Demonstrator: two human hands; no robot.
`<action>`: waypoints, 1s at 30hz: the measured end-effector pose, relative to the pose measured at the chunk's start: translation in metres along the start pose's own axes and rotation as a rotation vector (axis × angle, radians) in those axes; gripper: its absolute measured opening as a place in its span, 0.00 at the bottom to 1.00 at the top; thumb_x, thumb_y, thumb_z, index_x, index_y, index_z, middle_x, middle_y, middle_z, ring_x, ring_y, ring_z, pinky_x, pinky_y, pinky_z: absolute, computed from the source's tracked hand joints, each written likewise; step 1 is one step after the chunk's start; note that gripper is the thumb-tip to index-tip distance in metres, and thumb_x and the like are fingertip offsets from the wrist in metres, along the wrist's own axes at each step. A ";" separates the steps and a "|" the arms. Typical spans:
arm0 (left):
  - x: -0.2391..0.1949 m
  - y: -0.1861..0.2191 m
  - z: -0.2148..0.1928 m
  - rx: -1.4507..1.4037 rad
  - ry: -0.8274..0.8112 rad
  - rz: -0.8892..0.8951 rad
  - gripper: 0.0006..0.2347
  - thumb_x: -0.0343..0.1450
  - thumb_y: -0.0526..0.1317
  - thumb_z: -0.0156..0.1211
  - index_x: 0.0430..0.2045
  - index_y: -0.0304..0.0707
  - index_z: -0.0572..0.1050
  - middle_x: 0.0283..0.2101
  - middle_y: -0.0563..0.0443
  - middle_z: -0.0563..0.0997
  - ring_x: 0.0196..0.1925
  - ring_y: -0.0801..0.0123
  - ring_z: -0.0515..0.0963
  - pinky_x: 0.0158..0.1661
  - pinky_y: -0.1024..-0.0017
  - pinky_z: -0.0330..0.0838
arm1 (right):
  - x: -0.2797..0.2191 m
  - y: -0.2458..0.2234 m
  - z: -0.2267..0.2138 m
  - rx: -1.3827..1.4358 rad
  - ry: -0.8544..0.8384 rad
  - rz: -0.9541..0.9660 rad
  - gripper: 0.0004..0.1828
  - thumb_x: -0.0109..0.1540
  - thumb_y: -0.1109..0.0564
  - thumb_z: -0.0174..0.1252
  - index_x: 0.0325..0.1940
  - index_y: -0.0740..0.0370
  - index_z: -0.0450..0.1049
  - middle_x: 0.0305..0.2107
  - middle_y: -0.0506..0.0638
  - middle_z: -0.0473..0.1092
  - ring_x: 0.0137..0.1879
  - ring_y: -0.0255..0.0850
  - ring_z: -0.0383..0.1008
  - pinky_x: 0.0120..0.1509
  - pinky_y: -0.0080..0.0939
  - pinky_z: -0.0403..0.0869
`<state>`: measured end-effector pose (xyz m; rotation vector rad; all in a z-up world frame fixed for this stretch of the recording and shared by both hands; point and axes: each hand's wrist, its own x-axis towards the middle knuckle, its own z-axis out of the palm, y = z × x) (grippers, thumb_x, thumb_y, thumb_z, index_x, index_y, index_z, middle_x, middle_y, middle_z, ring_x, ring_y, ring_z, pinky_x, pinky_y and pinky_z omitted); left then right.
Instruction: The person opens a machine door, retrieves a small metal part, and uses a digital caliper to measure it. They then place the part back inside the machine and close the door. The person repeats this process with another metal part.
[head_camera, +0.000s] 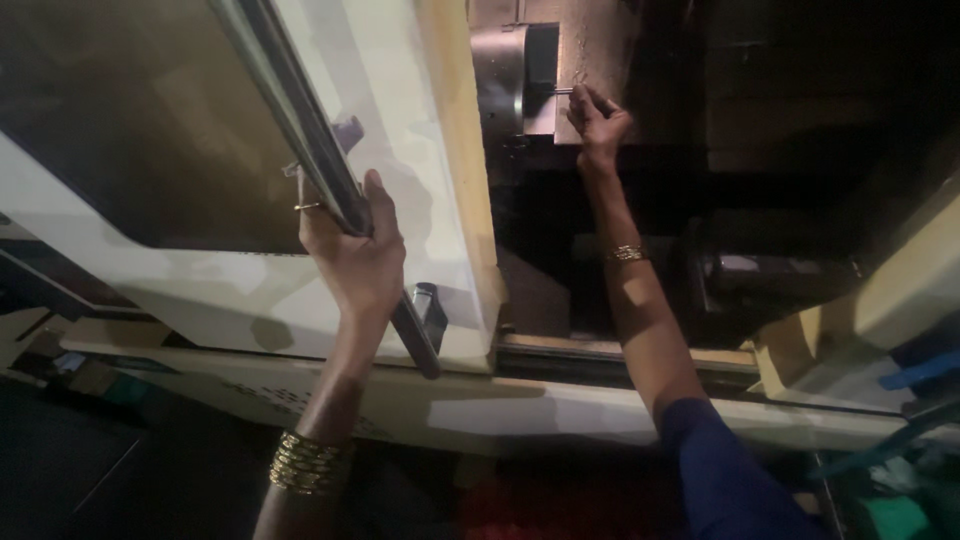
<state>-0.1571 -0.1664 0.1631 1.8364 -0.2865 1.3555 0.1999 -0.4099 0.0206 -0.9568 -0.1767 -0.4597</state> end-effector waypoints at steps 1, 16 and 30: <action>0.000 0.001 0.000 -0.051 -0.007 -0.074 0.14 0.81 0.29 0.58 0.61 0.28 0.68 0.43 0.51 0.78 0.37 0.80 0.74 0.38 0.80 0.70 | -0.001 -0.005 -0.002 0.015 -0.011 -0.010 0.14 0.58 0.56 0.71 0.43 0.68 0.80 0.34 0.55 0.80 0.38 0.39 0.83 0.46 0.42 0.88; 0.004 0.012 -0.001 -0.038 -0.016 -0.250 0.08 0.78 0.32 0.61 0.47 0.28 0.70 0.24 0.61 0.66 0.23 0.82 0.67 0.25 0.78 0.61 | 0.004 -0.009 0.007 -0.121 0.015 -0.112 0.14 0.56 0.55 0.74 0.39 0.67 0.81 0.33 0.57 0.82 0.36 0.40 0.86 0.41 0.41 0.85; 0.005 0.023 0.004 -0.084 -0.033 -0.307 0.08 0.80 0.34 0.63 0.49 0.28 0.72 0.21 0.63 0.64 0.21 0.85 0.62 0.23 0.79 0.56 | 0.011 0.002 0.003 -0.268 0.126 -0.044 0.15 0.53 0.50 0.75 0.35 0.62 0.83 0.27 0.51 0.80 0.30 0.34 0.79 0.34 0.34 0.82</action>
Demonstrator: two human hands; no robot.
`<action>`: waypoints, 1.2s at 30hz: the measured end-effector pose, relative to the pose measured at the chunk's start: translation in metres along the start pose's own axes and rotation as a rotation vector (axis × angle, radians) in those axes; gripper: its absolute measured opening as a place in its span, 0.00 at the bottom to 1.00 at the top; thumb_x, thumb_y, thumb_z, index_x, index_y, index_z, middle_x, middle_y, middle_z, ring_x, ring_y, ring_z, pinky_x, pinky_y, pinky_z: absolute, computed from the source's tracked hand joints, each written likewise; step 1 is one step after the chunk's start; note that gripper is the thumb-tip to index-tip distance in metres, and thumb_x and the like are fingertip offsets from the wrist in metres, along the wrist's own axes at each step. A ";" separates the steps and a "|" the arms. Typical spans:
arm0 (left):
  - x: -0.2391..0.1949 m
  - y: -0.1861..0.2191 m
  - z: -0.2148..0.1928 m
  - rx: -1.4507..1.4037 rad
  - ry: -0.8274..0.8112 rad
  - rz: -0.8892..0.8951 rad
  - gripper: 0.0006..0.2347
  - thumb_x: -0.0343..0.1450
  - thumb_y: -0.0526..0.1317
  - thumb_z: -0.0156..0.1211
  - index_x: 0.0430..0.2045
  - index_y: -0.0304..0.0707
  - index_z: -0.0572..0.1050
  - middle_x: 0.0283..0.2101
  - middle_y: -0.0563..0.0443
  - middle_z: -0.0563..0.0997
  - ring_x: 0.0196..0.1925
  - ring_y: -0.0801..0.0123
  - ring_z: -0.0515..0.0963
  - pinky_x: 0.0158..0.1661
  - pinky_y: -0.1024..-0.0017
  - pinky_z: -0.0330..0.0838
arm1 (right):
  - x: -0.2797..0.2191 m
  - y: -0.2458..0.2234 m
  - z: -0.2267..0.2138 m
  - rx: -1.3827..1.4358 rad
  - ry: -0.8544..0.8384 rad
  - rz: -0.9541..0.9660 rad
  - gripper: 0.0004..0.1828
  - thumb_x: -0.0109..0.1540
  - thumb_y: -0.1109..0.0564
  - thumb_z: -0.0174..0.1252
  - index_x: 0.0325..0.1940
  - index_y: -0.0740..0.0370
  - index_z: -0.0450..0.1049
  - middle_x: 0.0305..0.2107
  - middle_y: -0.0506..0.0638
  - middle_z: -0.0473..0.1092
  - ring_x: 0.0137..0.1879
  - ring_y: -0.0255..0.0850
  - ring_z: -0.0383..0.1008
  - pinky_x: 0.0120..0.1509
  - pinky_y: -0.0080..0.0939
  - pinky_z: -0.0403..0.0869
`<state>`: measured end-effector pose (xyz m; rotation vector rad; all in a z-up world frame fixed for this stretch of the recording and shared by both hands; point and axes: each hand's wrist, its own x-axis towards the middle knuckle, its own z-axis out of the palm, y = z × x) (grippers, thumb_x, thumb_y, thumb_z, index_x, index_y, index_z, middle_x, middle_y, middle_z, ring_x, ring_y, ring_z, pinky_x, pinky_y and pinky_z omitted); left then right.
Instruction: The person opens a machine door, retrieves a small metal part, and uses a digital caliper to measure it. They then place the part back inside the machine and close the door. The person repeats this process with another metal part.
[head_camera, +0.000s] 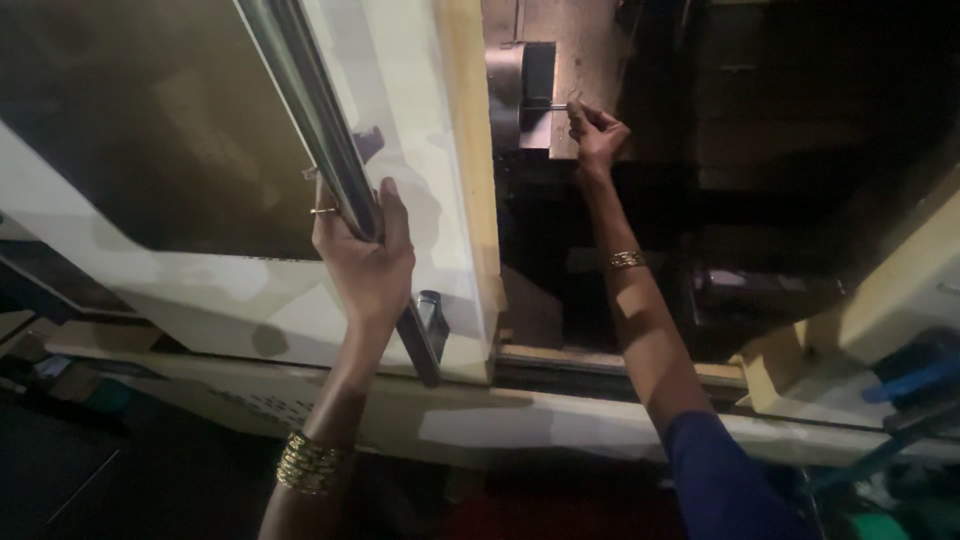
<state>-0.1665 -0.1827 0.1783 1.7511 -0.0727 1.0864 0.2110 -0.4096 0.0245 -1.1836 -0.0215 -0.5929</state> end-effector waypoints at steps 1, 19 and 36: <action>-0.001 0.000 0.001 -0.011 0.001 0.024 0.09 0.79 0.33 0.62 0.52 0.29 0.72 0.21 0.63 0.64 0.21 0.85 0.62 0.23 0.79 0.55 | 0.003 0.001 0.001 -0.008 0.012 0.004 0.15 0.52 0.50 0.76 0.35 0.61 0.83 0.28 0.50 0.80 0.30 0.34 0.80 0.34 0.34 0.83; -0.001 0.010 -0.003 -0.266 -0.116 -0.006 0.11 0.77 0.36 0.61 0.52 0.31 0.73 0.22 0.62 0.69 0.20 0.83 0.67 0.20 0.78 0.60 | -0.056 -0.031 -0.025 -0.296 -0.165 -0.055 0.42 0.58 0.43 0.74 0.68 0.63 0.62 0.59 0.62 0.65 0.61 0.48 0.67 0.61 0.52 0.73; -0.041 0.031 0.013 -0.546 -0.269 -0.195 0.14 0.79 0.39 0.65 0.56 0.34 0.71 0.22 0.60 0.66 0.19 0.80 0.64 0.21 0.78 0.60 | -0.285 -0.399 -0.359 -1.117 -0.118 -1.031 0.15 0.73 0.49 0.55 0.42 0.61 0.80 0.64 0.55 0.66 0.70 0.52 0.67 0.76 0.56 0.69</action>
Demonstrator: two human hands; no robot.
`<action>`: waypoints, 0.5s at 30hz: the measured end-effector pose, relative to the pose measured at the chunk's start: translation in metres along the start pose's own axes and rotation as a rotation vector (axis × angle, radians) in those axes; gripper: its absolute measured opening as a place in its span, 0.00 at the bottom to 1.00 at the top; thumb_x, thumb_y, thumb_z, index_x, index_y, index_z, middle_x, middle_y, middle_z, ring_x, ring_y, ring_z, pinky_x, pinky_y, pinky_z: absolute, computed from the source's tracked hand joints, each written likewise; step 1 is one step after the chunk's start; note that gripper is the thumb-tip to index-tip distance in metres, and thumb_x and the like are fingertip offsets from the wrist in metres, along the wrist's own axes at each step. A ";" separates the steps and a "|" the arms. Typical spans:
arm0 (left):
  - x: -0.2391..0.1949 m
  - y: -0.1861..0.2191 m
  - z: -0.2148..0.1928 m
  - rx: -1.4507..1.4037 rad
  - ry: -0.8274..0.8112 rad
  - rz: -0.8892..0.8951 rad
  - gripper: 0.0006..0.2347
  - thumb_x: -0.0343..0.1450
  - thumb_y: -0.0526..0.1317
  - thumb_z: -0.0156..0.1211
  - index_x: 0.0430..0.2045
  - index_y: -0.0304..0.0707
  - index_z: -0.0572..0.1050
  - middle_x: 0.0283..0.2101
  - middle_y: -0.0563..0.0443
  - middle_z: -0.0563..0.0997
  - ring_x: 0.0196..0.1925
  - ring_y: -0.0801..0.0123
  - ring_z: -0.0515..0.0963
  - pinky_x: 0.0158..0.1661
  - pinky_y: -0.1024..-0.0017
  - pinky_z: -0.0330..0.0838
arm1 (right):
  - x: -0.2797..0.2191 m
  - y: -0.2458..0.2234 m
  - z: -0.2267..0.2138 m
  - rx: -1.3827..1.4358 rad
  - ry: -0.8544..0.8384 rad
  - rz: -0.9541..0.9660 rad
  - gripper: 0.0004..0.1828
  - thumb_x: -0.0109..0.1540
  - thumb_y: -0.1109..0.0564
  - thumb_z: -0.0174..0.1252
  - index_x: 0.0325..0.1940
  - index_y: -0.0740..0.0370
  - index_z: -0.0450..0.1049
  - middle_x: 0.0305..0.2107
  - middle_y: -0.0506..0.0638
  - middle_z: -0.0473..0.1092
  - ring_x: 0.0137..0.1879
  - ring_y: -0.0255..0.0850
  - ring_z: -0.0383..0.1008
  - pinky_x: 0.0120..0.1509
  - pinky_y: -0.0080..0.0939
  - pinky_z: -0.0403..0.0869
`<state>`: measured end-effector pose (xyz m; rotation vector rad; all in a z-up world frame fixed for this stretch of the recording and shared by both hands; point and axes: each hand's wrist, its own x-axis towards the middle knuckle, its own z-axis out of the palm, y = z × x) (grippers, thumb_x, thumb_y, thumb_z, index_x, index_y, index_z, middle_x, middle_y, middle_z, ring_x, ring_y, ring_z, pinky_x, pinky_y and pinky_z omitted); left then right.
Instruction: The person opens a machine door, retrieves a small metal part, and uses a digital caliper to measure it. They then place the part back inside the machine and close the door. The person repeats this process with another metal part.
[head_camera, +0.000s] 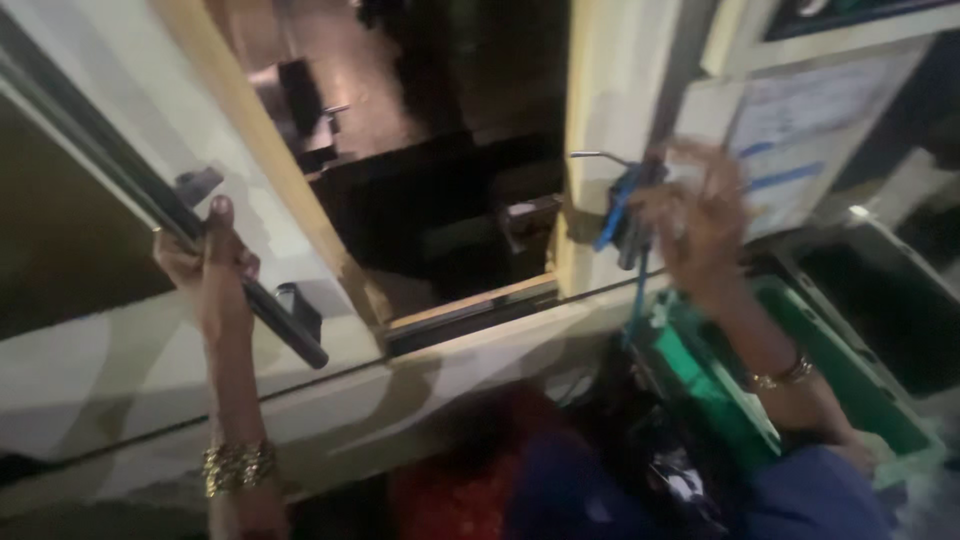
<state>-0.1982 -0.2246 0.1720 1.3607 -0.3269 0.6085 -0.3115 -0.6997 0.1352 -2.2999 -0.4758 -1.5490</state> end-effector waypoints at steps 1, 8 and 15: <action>-0.002 0.002 0.007 -0.017 -0.014 -0.004 0.14 0.79 0.39 0.64 0.56 0.34 0.71 0.21 0.60 0.65 0.19 0.80 0.64 0.21 0.78 0.59 | -0.004 0.029 -0.013 -0.156 0.109 0.057 0.18 0.76 0.50 0.52 0.43 0.64 0.81 0.65 0.53 0.67 0.70 0.51 0.67 0.75 0.55 0.68; -0.020 0.006 0.064 -0.038 -0.091 0.008 0.15 0.78 0.39 0.63 0.57 0.32 0.71 0.20 0.62 0.64 0.19 0.82 0.64 0.20 0.80 0.58 | -0.005 0.201 -0.028 -0.170 0.122 0.019 0.22 0.82 0.42 0.47 0.53 0.64 0.72 0.80 0.57 0.41 0.82 0.54 0.54 0.82 0.52 0.62; -0.030 -0.020 0.123 -0.084 -0.158 -0.006 0.16 0.78 0.40 0.63 0.55 0.30 0.68 0.21 0.62 0.67 0.18 0.83 0.65 0.18 0.81 0.58 | 0.004 0.232 -0.025 -0.279 -0.022 0.066 0.24 0.81 0.39 0.51 0.50 0.62 0.75 0.81 0.56 0.38 0.81 0.53 0.56 0.82 0.54 0.61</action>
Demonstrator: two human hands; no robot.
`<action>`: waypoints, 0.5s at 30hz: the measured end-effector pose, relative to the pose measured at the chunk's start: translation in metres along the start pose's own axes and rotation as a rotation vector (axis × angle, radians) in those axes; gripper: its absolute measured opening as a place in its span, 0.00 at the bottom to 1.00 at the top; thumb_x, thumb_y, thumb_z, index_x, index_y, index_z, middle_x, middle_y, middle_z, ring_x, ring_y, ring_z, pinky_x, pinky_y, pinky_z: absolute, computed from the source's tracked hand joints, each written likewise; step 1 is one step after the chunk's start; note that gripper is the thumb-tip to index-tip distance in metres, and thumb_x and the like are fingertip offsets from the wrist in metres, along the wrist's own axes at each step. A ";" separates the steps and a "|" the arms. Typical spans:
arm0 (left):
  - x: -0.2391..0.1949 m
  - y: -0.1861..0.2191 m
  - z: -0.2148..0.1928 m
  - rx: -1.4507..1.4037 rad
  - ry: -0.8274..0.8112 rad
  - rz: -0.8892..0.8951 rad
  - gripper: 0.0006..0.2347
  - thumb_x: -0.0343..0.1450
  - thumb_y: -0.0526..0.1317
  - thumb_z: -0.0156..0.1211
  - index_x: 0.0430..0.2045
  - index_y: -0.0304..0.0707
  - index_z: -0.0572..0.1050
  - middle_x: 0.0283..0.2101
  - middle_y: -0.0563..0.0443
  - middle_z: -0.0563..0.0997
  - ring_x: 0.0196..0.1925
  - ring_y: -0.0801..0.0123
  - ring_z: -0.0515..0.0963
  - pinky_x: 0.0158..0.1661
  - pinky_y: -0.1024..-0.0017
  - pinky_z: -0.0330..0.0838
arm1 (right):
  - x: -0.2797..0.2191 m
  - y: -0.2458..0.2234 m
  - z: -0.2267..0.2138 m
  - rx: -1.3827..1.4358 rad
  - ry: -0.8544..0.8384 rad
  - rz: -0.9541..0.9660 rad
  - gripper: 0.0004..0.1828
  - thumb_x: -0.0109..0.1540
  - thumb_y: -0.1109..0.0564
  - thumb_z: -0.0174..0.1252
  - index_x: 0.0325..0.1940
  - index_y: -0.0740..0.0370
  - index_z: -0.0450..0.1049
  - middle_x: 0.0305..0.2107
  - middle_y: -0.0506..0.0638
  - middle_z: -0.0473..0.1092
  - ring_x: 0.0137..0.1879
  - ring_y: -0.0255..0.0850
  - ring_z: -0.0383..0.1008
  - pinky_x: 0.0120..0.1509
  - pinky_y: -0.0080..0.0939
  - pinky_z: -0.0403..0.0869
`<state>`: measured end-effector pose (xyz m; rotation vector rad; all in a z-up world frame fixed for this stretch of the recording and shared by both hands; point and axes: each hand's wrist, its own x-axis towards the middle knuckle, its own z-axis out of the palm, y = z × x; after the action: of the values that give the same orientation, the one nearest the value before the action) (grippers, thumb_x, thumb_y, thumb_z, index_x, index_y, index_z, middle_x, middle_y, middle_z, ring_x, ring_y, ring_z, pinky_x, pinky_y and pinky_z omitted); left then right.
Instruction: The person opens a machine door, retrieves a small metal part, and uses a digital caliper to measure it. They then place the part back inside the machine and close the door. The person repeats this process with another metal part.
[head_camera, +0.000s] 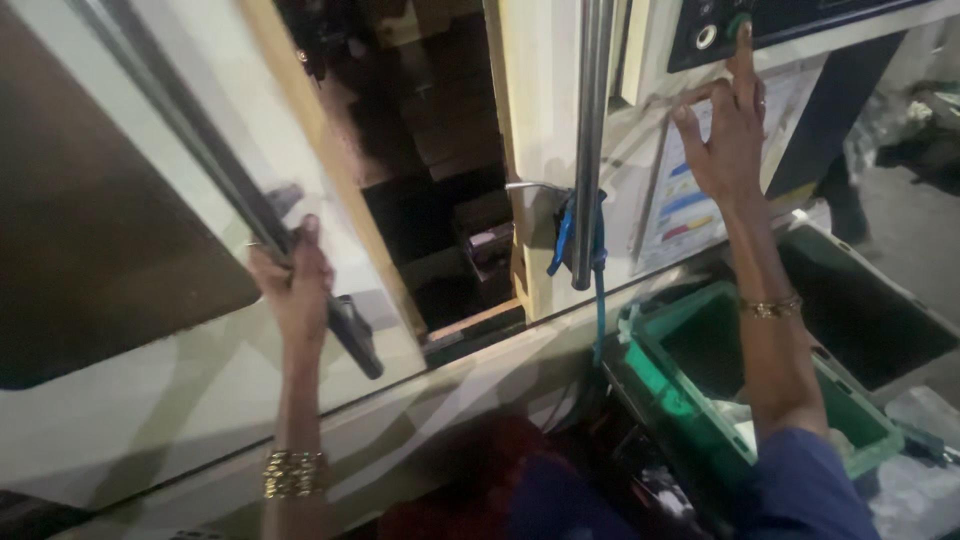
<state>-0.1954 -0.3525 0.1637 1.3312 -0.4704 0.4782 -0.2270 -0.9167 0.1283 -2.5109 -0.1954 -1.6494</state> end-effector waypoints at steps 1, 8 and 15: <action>0.000 -0.004 0.008 0.022 0.008 -0.004 0.16 0.78 0.40 0.63 0.54 0.30 0.67 0.21 0.61 0.68 0.18 0.83 0.66 0.17 0.80 0.58 | 0.000 -0.002 -0.002 -0.011 -0.018 0.022 0.23 0.81 0.39 0.52 0.49 0.61 0.76 0.82 0.55 0.37 0.81 0.53 0.57 0.82 0.54 0.61; -0.002 -0.047 0.067 0.214 0.008 0.178 0.22 0.76 0.40 0.62 0.63 0.30 0.63 0.28 0.54 0.77 0.21 0.76 0.73 0.21 0.74 0.67 | -0.003 -0.013 -0.016 -0.158 -0.101 -0.011 0.19 0.77 0.41 0.57 0.48 0.58 0.78 0.83 0.53 0.31 0.77 0.53 0.59 0.79 0.55 0.66; -0.003 -0.070 0.128 0.495 0.028 0.245 0.26 0.77 0.41 0.67 0.66 0.34 0.58 0.35 0.44 0.82 0.30 0.66 0.82 0.31 0.69 0.76 | 0.000 -0.016 -0.022 -0.205 -0.124 -0.070 0.18 0.75 0.41 0.57 0.52 0.57 0.80 0.81 0.54 0.29 0.77 0.56 0.58 0.78 0.55 0.65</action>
<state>-0.1636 -0.4903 0.1283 1.7466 -0.5133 0.8545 -0.2501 -0.9051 0.1375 -2.7916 -0.1346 -1.6150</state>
